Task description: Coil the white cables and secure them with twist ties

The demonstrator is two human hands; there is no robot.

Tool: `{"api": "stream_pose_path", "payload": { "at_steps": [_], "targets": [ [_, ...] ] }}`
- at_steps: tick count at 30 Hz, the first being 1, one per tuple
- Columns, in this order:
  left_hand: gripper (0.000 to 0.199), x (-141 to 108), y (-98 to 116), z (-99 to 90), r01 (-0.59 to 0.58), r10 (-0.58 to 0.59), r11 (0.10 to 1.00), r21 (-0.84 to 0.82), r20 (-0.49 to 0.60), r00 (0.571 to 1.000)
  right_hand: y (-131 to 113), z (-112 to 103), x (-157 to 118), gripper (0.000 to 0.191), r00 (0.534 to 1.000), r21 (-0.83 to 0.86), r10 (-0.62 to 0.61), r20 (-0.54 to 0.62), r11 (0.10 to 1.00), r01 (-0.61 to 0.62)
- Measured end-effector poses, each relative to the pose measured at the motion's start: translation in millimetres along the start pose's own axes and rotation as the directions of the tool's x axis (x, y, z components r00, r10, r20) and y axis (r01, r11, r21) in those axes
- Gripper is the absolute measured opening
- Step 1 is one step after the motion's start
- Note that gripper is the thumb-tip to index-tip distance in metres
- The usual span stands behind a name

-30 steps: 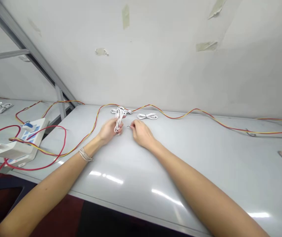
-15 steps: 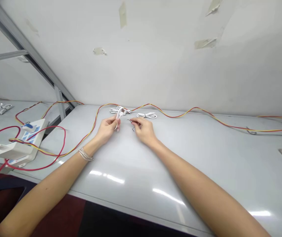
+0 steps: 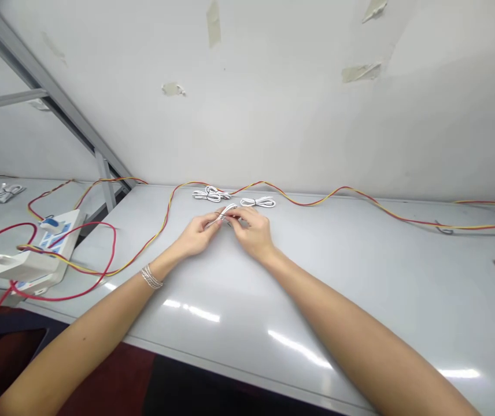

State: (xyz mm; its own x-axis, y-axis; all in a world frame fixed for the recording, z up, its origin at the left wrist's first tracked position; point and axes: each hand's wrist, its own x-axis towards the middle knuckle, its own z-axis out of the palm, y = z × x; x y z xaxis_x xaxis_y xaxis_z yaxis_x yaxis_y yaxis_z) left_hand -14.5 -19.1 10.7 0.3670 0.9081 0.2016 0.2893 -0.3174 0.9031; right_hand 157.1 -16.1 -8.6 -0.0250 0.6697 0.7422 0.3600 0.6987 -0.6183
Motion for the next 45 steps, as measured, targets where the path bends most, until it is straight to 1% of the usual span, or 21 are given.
{"api": "stream_pose_path", "payload": {
  "at_steps": [3, 5, 8, 10, 13, 14, 15, 17, 19, 21, 23, 25, 29, 32, 35, 37, 40, 42, 43, 45],
  "targets": [
    [0.042, 0, -4, 4.2, -0.051, 0.052, 0.997, -0.054, 0.019, 0.998, -3, 2, -3, 0.012, 1.0, -0.01, -0.03, 0.004, 0.999, 0.03],
    [0.042, 1, -7, 6.6, -0.042, 0.042, 0.996, -0.084, -0.004, 0.999, -5, 3, -4, 0.012, 0.999, -0.007, -0.042, 0.018, 0.999, 0.043],
    [0.043, 0, -6, 9.3, 0.012, -0.02, 0.988, -0.153, -0.049, 0.999, -6, 4, -5, 0.01, 0.997, -0.015, -0.033, 0.067, 0.999, 0.034],
    [0.045, -1, -4, 10.4, 0.053, -0.07, 0.975, -0.215, -0.071, 0.995, -6, 4, -5, 0.005, 0.997, -0.048, 0.013, 0.077, 0.999, -0.009],
    [0.049, -1, -1, 10.5, 0.125, -0.157, 0.94, -0.319, -0.076, 0.985, -5, 3, -4, 0.015, 0.993, -0.107, 0.109, 0.045, 0.989, -0.104],
    [0.05, -1, 0, 9.8, 0.141, -0.18, 0.926, -0.35, -0.082, 0.98, -5, 3, -3, 0.017, 0.99, -0.11, 0.13, 0.054, 0.986, -0.124],
    [0.05, -1, 1, 8.9, 0.148, -0.197, 0.914, -0.378, -0.095, 0.976, -5, 3, -3, 0.017, 0.986, -0.1, 0.145, 0.082, 0.986, -0.137],
    [0.049, 0, 1, 6.4, 0.134, -0.205, 0.896, -0.423, -0.128, 0.97, -5, 3, -1, 0.016, 0.97, -0.049, 0.164, 0.178, 0.986, -0.158],
    [0.05, 2, 1, 3.7, 0.107, -0.197, 0.882, -0.46, -0.151, 0.969, -5, 3, 0, 0.017, 0.946, 0.022, 0.184, 0.267, 0.98, -0.197],
    [0.05, 2, 2, 2.1, 0.093, -0.188, 0.867, -0.489, -0.151, 0.97, -5, 2, 1, 0.017, 0.922, 0.076, 0.212, 0.324, 0.965, -0.249],
    [0.049, 2, 4, 1.8, 0.093, -0.185, 0.851, -0.517, -0.13, 0.974, -6, 2, 2, 0.017, 0.905, 0.099, 0.242, 0.349, 0.951, -0.292],
    [0.049, 2, 5, 2.3, 0.101, -0.18, 0.829, -0.55, -0.092, 0.979, -6, 2, 1, 0.016, 0.899, 0.091, 0.262, 0.35, 0.946, -0.311],
    [0.048, 2, 5, 1.0, 0.151, -0.184, 0.779, -0.608, 0.008, 0.983, -6, 2, -2, 0.015, 0.903, 0.054, 0.236, 0.358, 0.961, -0.272],
    [0.046, 2, 3, -3.2, 0.195, -0.201, 0.768, -0.61, 0.059, 0.978, -3, 2, -2, 0.018, 0.9, 0.046, 0.252, 0.357, 0.957, -0.286],
    [0.046, 1, 2, -7.9, 0.25, -0.211, 0.769, -0.589, 0.136, 0.968, 1, 3, 0, 0.014, 0.89, 0.104, 0.286, 0.355, 0.934, -0.342],
    [0.045, 1, 1, -10.1, 0.271, -0.202, 0.786, -0.555, 0.184, 0.962, 5, 3, 2, 0.009, 0.867, 0.179, 0.313, 0.387, 0.897, -0.404],
    [0.043, 1, -1, -11.9, 0.273, -0.188, 0.815, -0.511, 0.213, 0.959, 10, 2, 5, 0.012, 0.806, 0.289, 0.344, 0.481, 0.806, -0.517],
    [0.041, 1, 0, -12.4, 0.276, -0.19, 0.818, -0.504, 0.216, 0.958, 12, 0, 7, 0.015, 0.765, 0.318, 0.352, 0.539, 0.756, -0.572],
    [0.041, 1, 0, -12.5, 0.277, -0.192, 0.817, -0.506, 0.215, 0.958, 12, -1, 7, 0.015, 0.752, 0.321, 0.355, 0.555, 0.743, -0.588],
    [0.04, 1, 1, -12.5, 0.277, -0.199, 0.815, -0.509, 0.203, 0.959, 11, -1, 8, 0.014, 0.749, 0.316, 0.359, 0.557, 0.743, -0.59]
  ]
}}
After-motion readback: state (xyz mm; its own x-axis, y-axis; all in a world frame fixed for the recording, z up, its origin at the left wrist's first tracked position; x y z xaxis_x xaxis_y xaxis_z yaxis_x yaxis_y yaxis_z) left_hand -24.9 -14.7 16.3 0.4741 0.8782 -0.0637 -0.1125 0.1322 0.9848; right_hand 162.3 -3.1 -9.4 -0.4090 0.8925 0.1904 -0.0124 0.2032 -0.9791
